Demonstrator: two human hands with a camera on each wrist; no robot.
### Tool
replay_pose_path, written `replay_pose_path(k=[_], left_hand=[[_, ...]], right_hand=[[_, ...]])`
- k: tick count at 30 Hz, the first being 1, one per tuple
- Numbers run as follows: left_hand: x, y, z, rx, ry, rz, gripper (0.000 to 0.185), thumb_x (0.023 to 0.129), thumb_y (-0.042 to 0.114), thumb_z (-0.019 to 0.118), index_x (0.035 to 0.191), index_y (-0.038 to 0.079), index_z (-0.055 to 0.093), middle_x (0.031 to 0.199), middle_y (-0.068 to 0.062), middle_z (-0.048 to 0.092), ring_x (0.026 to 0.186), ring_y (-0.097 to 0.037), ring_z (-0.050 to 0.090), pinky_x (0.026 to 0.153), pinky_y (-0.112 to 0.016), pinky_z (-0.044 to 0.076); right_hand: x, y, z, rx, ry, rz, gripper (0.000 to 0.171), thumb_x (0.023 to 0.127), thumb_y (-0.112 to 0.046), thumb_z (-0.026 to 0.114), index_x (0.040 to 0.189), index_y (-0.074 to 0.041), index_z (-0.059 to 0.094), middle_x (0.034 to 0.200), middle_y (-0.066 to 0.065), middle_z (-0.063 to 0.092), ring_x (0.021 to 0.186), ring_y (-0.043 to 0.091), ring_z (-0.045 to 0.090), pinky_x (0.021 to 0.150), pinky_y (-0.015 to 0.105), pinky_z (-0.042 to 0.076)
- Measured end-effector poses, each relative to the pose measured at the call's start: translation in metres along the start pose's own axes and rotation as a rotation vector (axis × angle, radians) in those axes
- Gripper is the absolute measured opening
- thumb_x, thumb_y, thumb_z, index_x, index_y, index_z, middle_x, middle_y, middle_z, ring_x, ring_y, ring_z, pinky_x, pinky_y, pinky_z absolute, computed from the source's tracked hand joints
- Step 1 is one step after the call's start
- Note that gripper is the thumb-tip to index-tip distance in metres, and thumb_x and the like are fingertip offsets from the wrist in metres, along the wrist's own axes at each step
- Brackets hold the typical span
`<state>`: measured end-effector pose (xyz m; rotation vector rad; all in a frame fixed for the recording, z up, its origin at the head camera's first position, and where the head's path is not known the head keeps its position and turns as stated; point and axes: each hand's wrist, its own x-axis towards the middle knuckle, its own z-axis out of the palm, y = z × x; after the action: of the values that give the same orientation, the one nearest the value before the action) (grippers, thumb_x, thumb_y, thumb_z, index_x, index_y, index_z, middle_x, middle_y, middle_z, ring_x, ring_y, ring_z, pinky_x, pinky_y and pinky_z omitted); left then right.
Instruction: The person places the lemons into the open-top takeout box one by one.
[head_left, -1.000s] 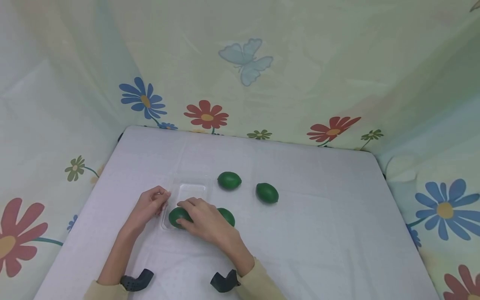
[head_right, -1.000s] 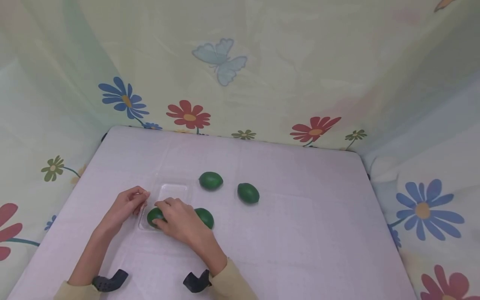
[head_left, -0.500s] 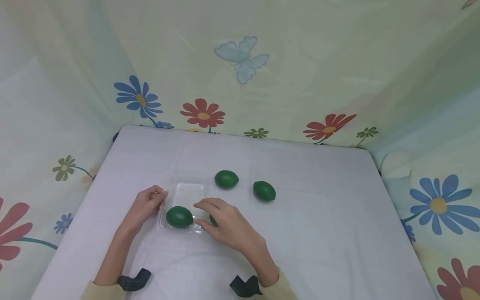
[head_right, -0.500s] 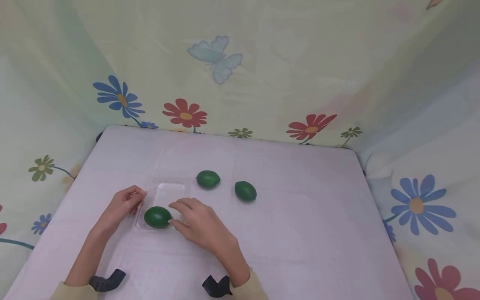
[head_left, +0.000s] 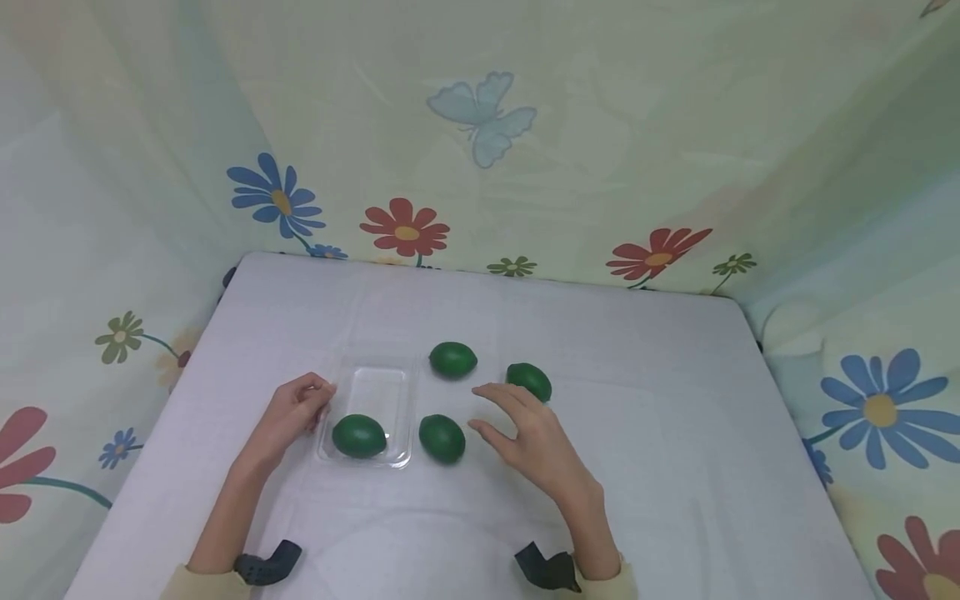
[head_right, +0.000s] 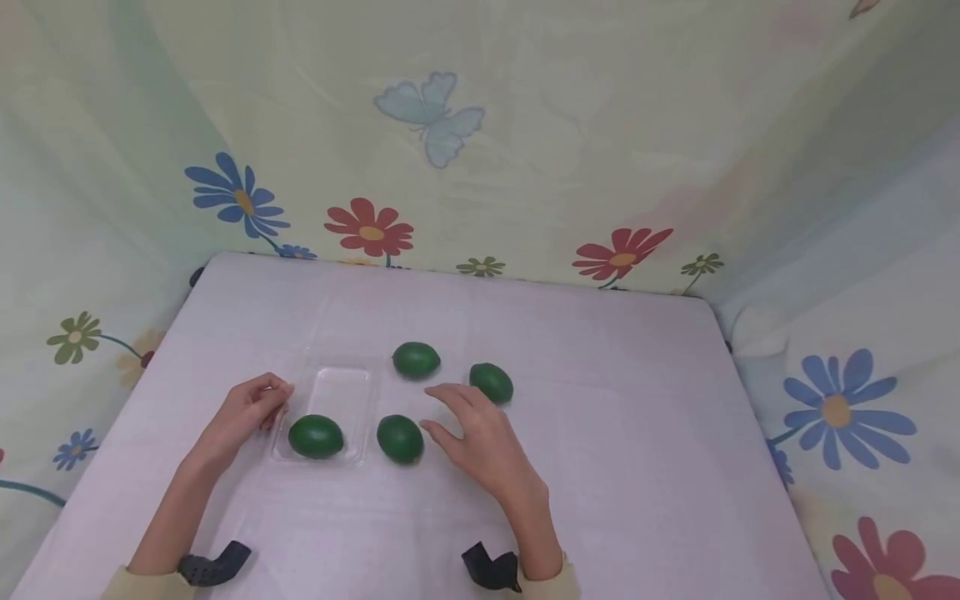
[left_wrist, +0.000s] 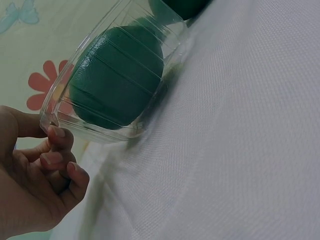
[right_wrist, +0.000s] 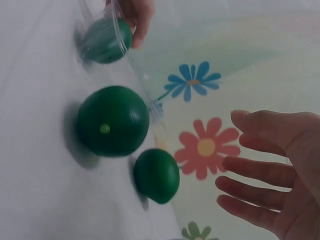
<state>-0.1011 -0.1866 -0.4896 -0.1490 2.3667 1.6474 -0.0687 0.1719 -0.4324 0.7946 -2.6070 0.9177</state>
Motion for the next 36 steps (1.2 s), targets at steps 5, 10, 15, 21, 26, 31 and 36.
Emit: replay_pose_path(k=[5,10,15,21,26,31,36], left_hand=[[0.000,0.002,0.000,0.010,0.002,-0.006,0.034,0.106,0.031,0.056,0.110,-0.003,0.058,0.070,-0.002,0.052,0.061,-0.012,0.046,0.056,-0.026,0.042],[-0.001,0.001,0.000,0.021,0.011,-0.005,0.034,0.107,0.031,0.056,0.109,-0.003,0.059,0.070,-0.001,0.052,0.061,-0.011,0.045,0.056,-0.026,0.042],[-0.001,0.001,0.000,0.016,0.011,-0.004,0.034,0.107,0.030,0.056,0.109,-0.003,0.058,0.070,-0.001,0.052,0.061,-0.011,0.045,0.056,-0.026,0.042],[0.000,0.000,0.001,0.021,0.013,-0.001,0.032,0.107,0.029,0.055,0.109,-0.003,0.059,0.070,-0.001,0.052,0.060,-0.011,0.045,0.056,-0.026,0.042],[0.000,0.000,0.001,0.014,0.008,0.003,0.033,0.107,0.029,0.055,0.108,-0.004,0.059,0.069,-0.002,0.052,0.059,-0.011,0.044,0.056,-0.025,0.041],[0.001,0.000,0.000,0.009,0.005,-0.006,0.032,0.107,0.028,0.055,0.108,-0.004,0.059,0.068,-0.001,0.051,0.059,-0.011,0.044,0.056,-0.025,0.042],[0.000,0.001,0.001,0.000,0.003,-0.005,0.031,0.106,0.026,0.056,0.109,-0.004,0.059,0.068,0.000,0.050,0.059,-0.010,0.043,0.056,-0.026,0.042]], right_hand=[[-0.006,0.016,-0.009,-0.019,0.071,0.002,0.048,0.082,-0.013,0.088,0.125,-0.006,0.069,0.125,0.009,0.070,0.119,0.026,0.066,0.096,0.041,0.056],[-0.007,0.036,-0.017,-0.029,0.084,0.080,0.049,0.081,-0.010,0.088,0.126,-0.004,0.069,0.125,0.011,0.070,0.118,0.029,0.067,0.097,0.043,0.056],[-0.009,0.057,-0.022,-0.036,0.076,0.177,0.048,0.082,-0.007,0.087,0.126,-0.001,0.068,0.125,0.014,0.071,0.113,0.033,0.068,0.091,0.046,0.058],[-0.009,0.076,-0.024,-0.042,0.040,0.270,0.052,0.084,-0.012,0.086,0.131,-0.001,0.065,0.130,0.019,0.067,0.113,0.039,0.067,0.089,0.051,0.057],[-0.007,0.086,-0.018,0.008,-0.059,0.397,0.063,0.087,-0.020,0.084,0.141,-0.003,0.058,0.140,0.020,0.061,0.119,0.042,0.063,0.094,0.055,0.054],[-0.005,0.094,-0.008,0.012,-0.168,0.499,0.073,0.088,-0.025,0.084,0.149,-0.006,0.050,0.149,0.020,0.053,0.132,0.041,0.055,0.104,0.055,0.049],[-0.002,0.096,0.003,-0.030,-0.204,0.506,0.073,0.089,-0.027,0.083,0.150,-0.006,0.048,0.150,0.020,0.051,0.138,0.041,0.049,0.110,0.058,0.042]])
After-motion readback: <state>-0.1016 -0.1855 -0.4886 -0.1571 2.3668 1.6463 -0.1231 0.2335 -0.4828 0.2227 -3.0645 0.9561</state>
